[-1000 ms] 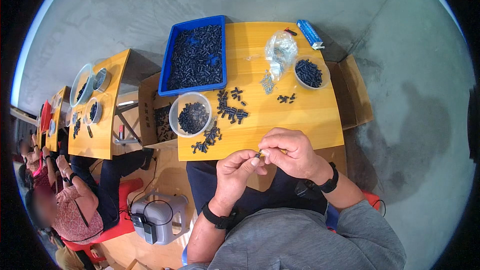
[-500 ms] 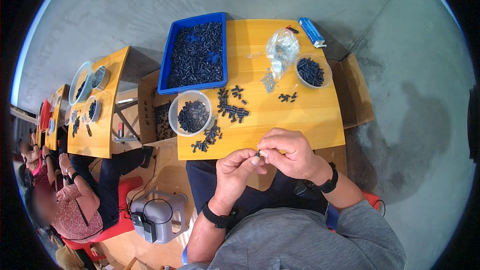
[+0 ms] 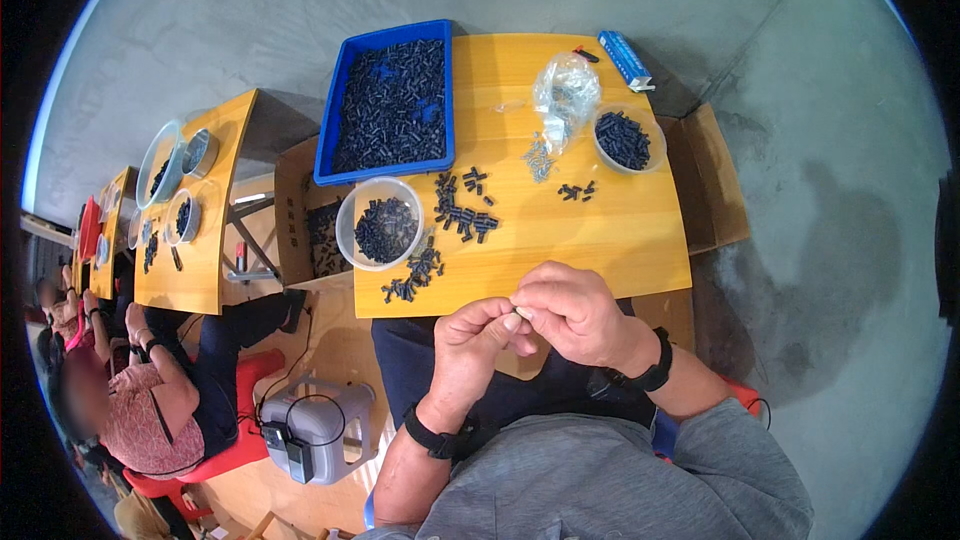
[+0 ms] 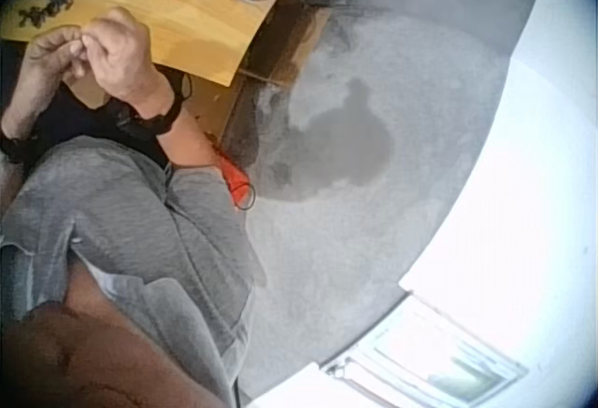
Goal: Sorting and assembling small black plastic components by hand at a table.
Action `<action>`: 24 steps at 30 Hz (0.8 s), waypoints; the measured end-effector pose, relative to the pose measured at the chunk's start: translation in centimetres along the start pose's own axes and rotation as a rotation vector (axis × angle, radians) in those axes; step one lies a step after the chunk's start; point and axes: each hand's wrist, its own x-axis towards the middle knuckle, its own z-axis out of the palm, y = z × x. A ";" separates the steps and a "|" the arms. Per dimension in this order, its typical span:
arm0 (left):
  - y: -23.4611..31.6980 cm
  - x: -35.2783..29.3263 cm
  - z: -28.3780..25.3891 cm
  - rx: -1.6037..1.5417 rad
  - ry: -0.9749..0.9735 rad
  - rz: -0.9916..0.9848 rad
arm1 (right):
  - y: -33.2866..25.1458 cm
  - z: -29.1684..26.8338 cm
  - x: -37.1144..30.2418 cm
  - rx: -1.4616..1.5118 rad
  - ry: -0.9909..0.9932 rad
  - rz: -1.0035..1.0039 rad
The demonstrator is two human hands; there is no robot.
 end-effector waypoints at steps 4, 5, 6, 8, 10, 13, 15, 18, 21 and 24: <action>0.1 0.0 0.2 0.013 0.020 -0.022 | -0.1 0.6 -0.8 -0.028 0.031 -0.029; 0.1 0.1 0.3 0.009 0.027 -0.026 | -0.1 0.7 -0.9 -0.018 0.059 -0.030; 0.1 0.1 0.3 0.008 0.025 -0.025 | -0.1 0.8 -1.0 -0.009 0.088 -0.033; 0.0 0.3 0.4 0.005 0.037 -0.022 | 0.0 0.6 -1.1 -0.007 0.086 -0.027; -0.2 0.2 0.3 0.018 0.033 -0.023 | 0.1 0.5 -1.0 0.000 0.086 -0.021; 0.0 0.2 0.3 0.062 0.020 -0.025 | 0.1 0.4 -0.9 -0.020 0.078 -0.052; 0.2 0.1 0.4 0.095 0.014 -0.026 | 0.2 0.4 -1.0 -0.001 0.067 -0.045; 0.3 0.0 0.3 0.060 0.015 -0.030 | 0.3 0.2 -0.8 -0.013 0.036 -0.076; 0.3 0.0 -0.1 0.026 -0.022 -0.015 | 0.4 0.0 -0.8 0.063 -0.007 -0.059; 0.5 0.0 0.0 0.033 -0.032 0.020 | 0.4 0.1 -0.6 0.125 0.126 0.015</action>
